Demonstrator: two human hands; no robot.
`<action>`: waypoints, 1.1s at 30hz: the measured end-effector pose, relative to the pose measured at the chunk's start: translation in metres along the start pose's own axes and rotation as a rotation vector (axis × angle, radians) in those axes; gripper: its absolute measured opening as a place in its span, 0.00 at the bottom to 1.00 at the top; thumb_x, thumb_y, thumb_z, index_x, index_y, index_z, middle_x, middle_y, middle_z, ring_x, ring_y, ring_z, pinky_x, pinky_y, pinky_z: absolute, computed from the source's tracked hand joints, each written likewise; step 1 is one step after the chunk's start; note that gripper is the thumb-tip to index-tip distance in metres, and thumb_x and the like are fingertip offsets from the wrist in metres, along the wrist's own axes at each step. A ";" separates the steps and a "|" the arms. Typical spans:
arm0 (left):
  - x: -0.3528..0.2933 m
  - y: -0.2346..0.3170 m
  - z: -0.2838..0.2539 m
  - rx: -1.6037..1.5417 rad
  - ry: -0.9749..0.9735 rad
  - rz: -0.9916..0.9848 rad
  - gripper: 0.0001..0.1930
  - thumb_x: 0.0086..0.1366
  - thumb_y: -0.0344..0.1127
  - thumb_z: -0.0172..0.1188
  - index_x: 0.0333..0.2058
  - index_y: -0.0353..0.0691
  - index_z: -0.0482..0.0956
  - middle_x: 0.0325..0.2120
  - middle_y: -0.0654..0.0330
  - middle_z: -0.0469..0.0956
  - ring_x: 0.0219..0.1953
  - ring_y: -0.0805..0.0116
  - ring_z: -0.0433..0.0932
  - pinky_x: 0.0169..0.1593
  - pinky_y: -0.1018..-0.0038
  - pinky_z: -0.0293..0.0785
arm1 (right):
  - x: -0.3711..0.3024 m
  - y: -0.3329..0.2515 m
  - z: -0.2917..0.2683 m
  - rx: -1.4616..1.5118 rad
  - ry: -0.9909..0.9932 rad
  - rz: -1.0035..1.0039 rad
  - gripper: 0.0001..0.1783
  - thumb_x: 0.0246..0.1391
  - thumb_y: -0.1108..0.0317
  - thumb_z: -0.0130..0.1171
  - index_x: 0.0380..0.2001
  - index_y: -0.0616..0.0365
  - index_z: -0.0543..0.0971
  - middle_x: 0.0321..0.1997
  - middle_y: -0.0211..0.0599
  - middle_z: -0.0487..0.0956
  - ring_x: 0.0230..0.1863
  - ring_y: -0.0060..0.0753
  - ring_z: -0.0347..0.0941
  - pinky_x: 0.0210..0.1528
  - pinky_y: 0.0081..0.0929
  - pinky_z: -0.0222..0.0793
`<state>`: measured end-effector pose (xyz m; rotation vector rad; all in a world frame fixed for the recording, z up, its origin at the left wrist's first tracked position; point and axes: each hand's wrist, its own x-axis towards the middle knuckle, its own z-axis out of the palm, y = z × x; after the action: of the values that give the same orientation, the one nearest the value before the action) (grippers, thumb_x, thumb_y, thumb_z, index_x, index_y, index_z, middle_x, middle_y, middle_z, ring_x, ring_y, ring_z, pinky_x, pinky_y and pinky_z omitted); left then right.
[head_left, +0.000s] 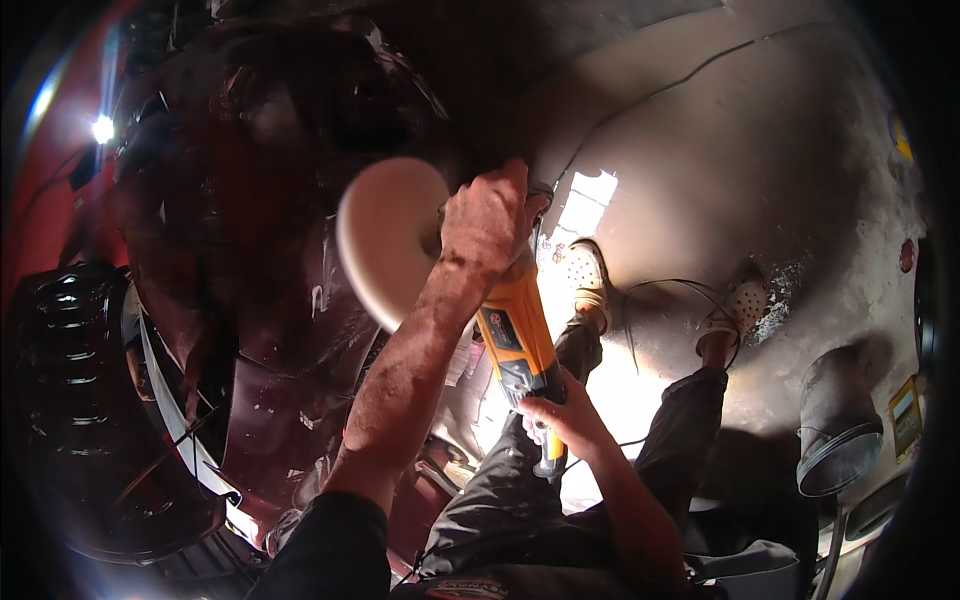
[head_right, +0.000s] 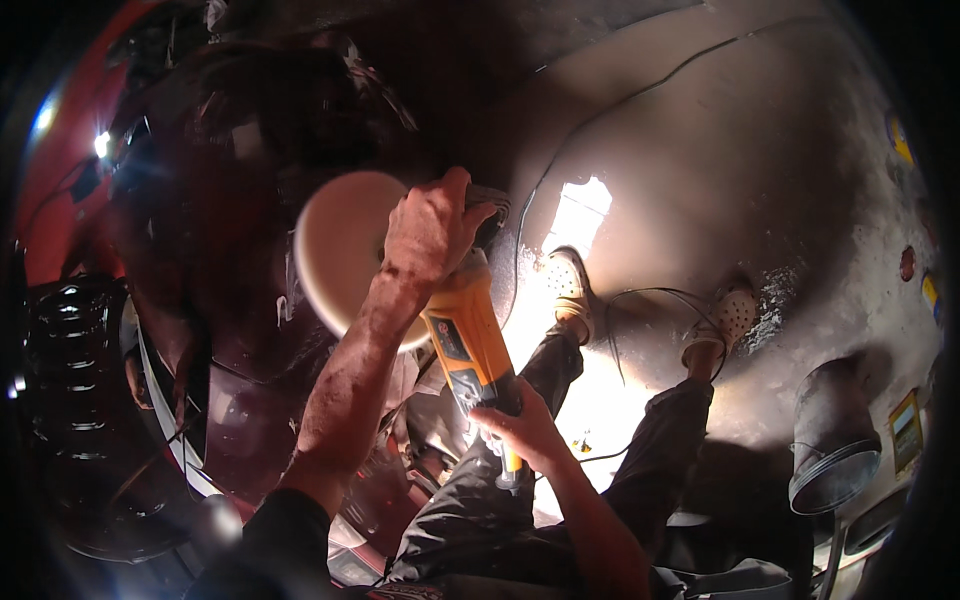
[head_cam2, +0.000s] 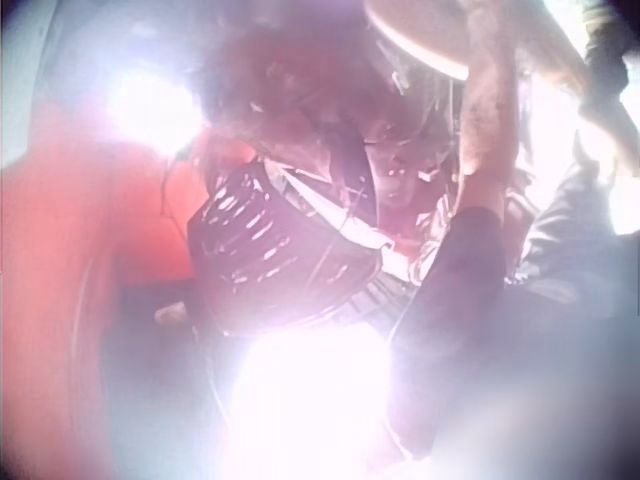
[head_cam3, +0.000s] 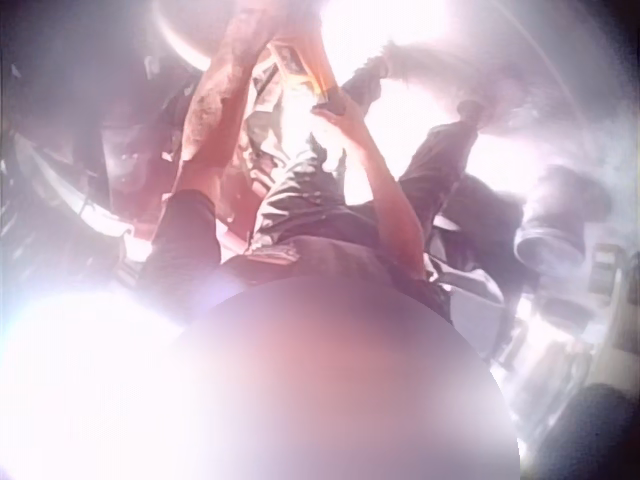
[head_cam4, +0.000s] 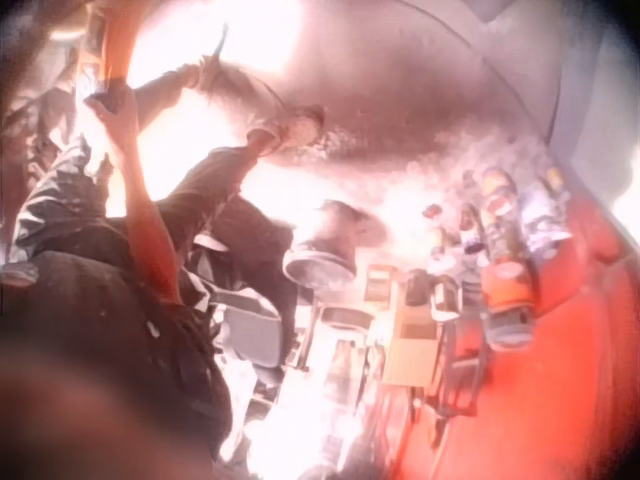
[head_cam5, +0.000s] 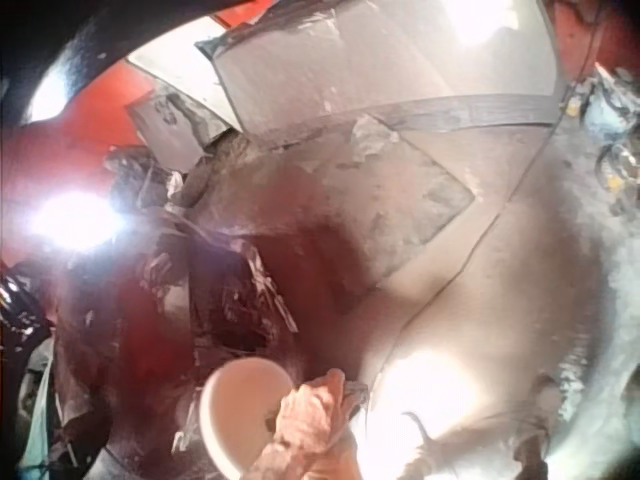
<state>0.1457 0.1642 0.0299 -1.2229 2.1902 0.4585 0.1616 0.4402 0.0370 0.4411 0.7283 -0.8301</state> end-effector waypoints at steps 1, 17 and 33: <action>0.008 -0.002 0.007 0.005 -0.003 0.001 0.18 0.62 0.48 0.67 0.39 0.40 0.75 0.33 0.48 0.83 0.38 0.44 0.84 0.42 0.54 0.81 | 0.008 -0.001 -0.001 0.024 0.004 0.008 0.25 0.52 0.68 0.73 0.49 0.62 0.72 0.34 0.34 0.79 0.29 0.21 0.74 0.30 0.23 0.72; -0.146 -0.028 0.010 -0.060 0.138 0.014 0.15 0.60 0.40 0.69 0.35 0.38 0.73 0.25 0.51 0.80 0.28 0.50 0.83 0.28 0.60 0.79 | -0.076 0.087 0.011 -0.261 -0.039 0.065 0.34 0.49 0.70 0.75 0.56 0.60 0.68 0.41 0.37 0.80 0.36 0.24 0.78 0.39 0.27 0.76; -0.076 -0.034 0.094 -0.061 0.005 -0.007 0.18 0.58 0.43 0.71 0.37 0.39 0.75 0.28 0.48 0.81 0.32 0.42 0.82 0.35 0.54 0.79 | -0.019 0.080 -0.024 0.021 -0.026 0.152 0.27 0.53 0.69 0.71 0.53 0.60 0.70 0.32 0.33 0.78 0.27 0.21 0.74 0.30 0.24 0.72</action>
<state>0.2359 0.2479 0.0047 -1.2649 2.1893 0.5231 0.2059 0.5133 0.0406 0.4975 0.6543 -0.7003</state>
